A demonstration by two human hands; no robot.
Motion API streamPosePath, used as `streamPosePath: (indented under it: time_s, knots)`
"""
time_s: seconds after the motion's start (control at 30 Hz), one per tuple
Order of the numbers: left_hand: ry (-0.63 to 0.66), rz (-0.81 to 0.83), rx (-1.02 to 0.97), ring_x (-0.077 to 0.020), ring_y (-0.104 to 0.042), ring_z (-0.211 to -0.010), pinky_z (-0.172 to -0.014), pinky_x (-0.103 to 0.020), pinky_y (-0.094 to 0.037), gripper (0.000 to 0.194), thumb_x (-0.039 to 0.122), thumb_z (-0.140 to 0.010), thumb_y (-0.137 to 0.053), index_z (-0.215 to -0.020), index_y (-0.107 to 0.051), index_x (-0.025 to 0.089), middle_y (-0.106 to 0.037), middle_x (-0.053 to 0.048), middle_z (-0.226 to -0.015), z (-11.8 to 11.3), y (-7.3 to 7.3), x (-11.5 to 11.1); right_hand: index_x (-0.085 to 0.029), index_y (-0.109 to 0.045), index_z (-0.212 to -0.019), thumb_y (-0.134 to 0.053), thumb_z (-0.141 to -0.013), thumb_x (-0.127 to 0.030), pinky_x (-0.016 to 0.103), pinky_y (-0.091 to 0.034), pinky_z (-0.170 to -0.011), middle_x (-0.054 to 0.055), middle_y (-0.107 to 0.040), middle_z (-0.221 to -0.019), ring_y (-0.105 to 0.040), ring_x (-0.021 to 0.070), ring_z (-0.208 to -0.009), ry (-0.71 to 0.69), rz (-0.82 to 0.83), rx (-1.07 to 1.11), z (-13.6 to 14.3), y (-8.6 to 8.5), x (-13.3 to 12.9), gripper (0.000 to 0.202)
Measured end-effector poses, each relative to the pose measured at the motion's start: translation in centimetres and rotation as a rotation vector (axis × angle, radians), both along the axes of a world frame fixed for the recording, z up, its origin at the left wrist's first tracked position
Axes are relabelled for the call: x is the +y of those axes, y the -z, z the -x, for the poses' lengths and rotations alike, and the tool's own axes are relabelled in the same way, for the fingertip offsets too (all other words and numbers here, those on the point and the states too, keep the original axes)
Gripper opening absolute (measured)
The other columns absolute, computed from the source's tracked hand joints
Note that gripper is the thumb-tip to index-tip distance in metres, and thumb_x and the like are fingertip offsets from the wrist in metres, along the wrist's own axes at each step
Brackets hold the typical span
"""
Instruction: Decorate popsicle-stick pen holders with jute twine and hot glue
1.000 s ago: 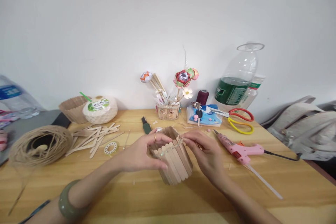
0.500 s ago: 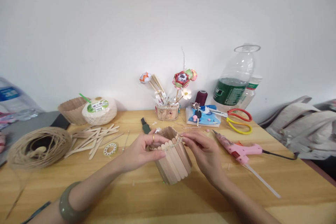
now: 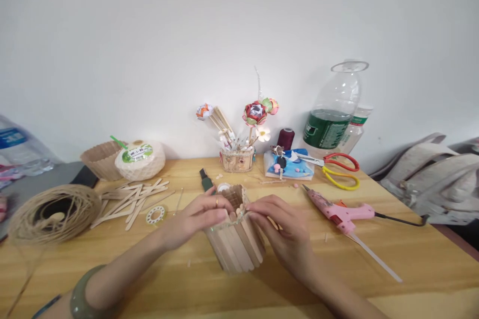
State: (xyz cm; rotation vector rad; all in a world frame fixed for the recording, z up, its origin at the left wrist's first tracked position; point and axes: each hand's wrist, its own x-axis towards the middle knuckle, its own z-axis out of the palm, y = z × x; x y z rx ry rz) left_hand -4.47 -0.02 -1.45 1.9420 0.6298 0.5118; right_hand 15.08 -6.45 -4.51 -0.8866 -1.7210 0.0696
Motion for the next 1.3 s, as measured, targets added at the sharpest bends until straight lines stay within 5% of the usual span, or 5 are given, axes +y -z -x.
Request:
streamPosePath:
  time_s: [0.13,0.4,0.87,1.13,1.3]
  knots:
    - [-0.024,-0.061,0.097,-0.0195,-0.058,-0.086,-0.105,-0.041,-0.025,0.028,0.043,-0.085,-0.050,-0.086,-0.063,0.019,-0.063,-0.001,-0.087,-0.1,-1.0,-1.1,-0.019,-0.065,-0.092,-0.055,-0.086,-0.010,0.023,-0.052,-0.059,0.004,-0.066,-0.077,-0.063,0.0141,-0.070,-0.022,-0.041,-0.048,0.4,-0.2,-0.3,0.015]
    - [0.042,-0.196,0.090,-0.0151,-0.062,-0.085,-0.113,-0.042,-0.006,0.028,0.034,-0.091,-0.045,-0.083,-0.066,0.017,-0.062,0.000,-0.081,0.2,-1.2,-1.4,-0.017,-0.063,-0.091,-0.052,-0.087,-0.010,0.023,-0.053,-0.060,0.005,-0.065,-0.076,-0.061,0.0135,-0.070,-0.035,-0.101,-0.113,0.2,-0.2,-0.3,0.013]
    - [0.158,-0.288,0.081,-0.0180,-0.063,-0.092,-0.114,-0.046,-0.002,0.040,0.044,-0.095,-0.037,-0.092,-0.069,0.020,-0.068,-0.003,-0.090,1.7,-1.1,-1.1,-0.008,-0.063,-0.102,-0.040,-0.094,-0.011,0.026,-0.054,-0.070,0.009,-0.070,-0.083,-0.064,0.0176,-0.082,0.002,-0.279,-0.424,-0.5,0.5,-1.5,0.025]
    - [0.119,-0.638,0.101,-0.0171,-0.063,-0.092,-0.114,-0.047,-0.007,0.029,0.021,-0.095,-0.037,-0.096,-0.066,0.019,-0.072,-0.004,-0.093,-1.3,-0.8,-0.2,-0.011,-0.060,-0.105,-0.041,-0.091,-0.007,0.029,-0.053,-0.071,0.010,-0.068,-0.088,-0.063,0.0178,-0.085,0.122,-0.207,-0.519,-3.2,0.5,-0.8,0.024]
    - [0.233,-0.528,0.199,-0.0178,-0.059,-0.106,-0.113,-0.047,-0.004,0.034,0.025,-0.097,-0.031,-0.119,-0.057,0.021,-0.067,-0.005,-0.114,-3.2,-0.9,0.6,-0.013,-0.060,-0.104,-0.041,-0.090,-0.005,0.028,-0.053,-0.067,0.010,-0.068,-0.089,-0.063,0.0176,-0.083,0.194,-0.124,-0.581,-5.2,1.6,-0.9,0.025]
